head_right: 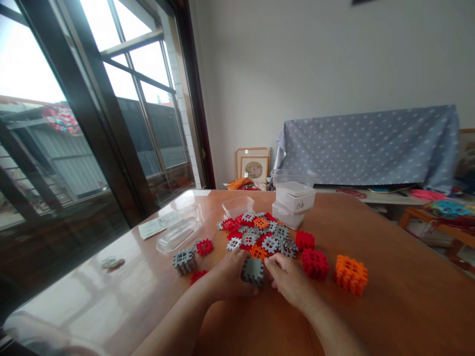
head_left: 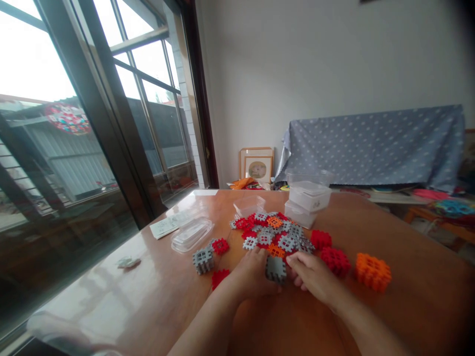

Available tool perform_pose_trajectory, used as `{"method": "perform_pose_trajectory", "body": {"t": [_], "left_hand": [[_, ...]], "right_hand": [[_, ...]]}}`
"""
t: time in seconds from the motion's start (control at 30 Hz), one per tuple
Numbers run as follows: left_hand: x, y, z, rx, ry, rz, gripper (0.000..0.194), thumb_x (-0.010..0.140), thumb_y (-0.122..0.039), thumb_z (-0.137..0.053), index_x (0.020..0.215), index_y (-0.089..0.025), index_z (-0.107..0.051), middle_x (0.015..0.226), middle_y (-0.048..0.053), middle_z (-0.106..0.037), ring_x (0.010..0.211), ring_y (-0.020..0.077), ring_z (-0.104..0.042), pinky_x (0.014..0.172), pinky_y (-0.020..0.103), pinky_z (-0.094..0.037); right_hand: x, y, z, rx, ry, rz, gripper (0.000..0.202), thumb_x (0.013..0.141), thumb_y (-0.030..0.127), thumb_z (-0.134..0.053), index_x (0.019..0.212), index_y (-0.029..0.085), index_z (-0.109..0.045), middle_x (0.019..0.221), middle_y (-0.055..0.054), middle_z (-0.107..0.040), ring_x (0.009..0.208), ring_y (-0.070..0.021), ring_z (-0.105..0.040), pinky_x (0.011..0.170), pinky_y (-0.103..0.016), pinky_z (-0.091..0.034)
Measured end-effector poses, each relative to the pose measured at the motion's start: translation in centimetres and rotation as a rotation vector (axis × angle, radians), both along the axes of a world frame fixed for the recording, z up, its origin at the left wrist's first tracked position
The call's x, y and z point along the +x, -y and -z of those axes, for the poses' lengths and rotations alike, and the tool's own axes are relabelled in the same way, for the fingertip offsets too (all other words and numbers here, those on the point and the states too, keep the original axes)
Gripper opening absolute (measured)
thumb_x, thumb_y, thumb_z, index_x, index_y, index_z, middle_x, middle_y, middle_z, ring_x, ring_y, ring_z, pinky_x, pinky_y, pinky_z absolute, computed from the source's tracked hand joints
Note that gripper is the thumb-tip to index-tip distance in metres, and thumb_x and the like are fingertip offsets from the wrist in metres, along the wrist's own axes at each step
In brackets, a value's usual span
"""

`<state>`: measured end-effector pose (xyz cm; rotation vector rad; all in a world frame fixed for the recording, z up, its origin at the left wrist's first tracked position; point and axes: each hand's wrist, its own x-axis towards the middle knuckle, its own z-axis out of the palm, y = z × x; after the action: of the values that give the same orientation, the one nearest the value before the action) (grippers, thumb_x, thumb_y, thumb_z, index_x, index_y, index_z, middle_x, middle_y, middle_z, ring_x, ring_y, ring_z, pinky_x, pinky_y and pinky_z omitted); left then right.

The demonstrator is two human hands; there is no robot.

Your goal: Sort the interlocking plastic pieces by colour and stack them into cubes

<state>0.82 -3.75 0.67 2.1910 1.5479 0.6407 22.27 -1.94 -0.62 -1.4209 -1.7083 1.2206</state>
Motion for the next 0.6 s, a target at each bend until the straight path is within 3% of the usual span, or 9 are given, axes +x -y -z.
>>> {"method": "perform_pose_trajectory", "body": {"t": [0.13,0.37,0.47,0.6], "left_hand": [[-0.83,0.36,-0.23,-0.053,0.08,0.022,0.046,0.06,-0.037,-0.08,0.099,-0.023,-0.061,0.099,0.007,-0.065,0.084,0.0246,-0.06,0.066,0.029,-0.041],[-0.47,0.48,-0.24,-0.06,0.163,0.048,0.043,0.059,-0.022,-0.073,0.099,-0.024,-0.059,0.088,0.004,-0.065,0.074,0.0214,-0.059,0.059,0.027,-0.035],[-0.3,0.3,-0.12,-0.058,0.146,0.043,0.041,0.06,-0.021,-0.07,0.098,-0.023,-0.057,0.089,0.004,-0.065,0.074,0.0212,-0.058,0.059,0.027,-0.034],[-0.41,0.09,0.12,-0.033,0.106,0.05,0.037,0.062,-0.021,-0.067,0.098,-0.023,-0.056,0.093,0.006,-0.065,0.077,0.0218,-0.059,0.061,0.027,-0.036]], "right_hand": [[0.2,-0.27,-0.12,-0.047,-0.057,0.014,0.029,0.084,0.041,-0.051,0.099,0.02,-0.064,0.08,-0.001,-0.069,0.072,-0.0175,-0.068,0.06,-0.026,-0.049],[-0.27,-0.09,0.32,-0.094,-0.239,-0.024,0.048,0.081,0.034,-0.054,0.126,0.018,-0.058,0.108,-0.007,-0.073,0.103,-0.0232,-0.069,0.087,-0.035,-0.055],[-0.49,0.07,0.36,-0.101,-0.267,-0.046,0.05,0.08,0.033,-0.054,0.128,0.018,-0.057,0.11,-0.007,-0.073,0.102,-0.0225,-0.07,0.088,-0.036,-0.055],[-0.6,0.36,-0.01,-0.111,-0.228,-0.033,0.05,0.081,0.031,-0.052,0.129,0.017,-0.056,0.098,-0.005,-0.074,0.089,-0.0206,-0.071,0.081,-0.034,-0.056]]}}
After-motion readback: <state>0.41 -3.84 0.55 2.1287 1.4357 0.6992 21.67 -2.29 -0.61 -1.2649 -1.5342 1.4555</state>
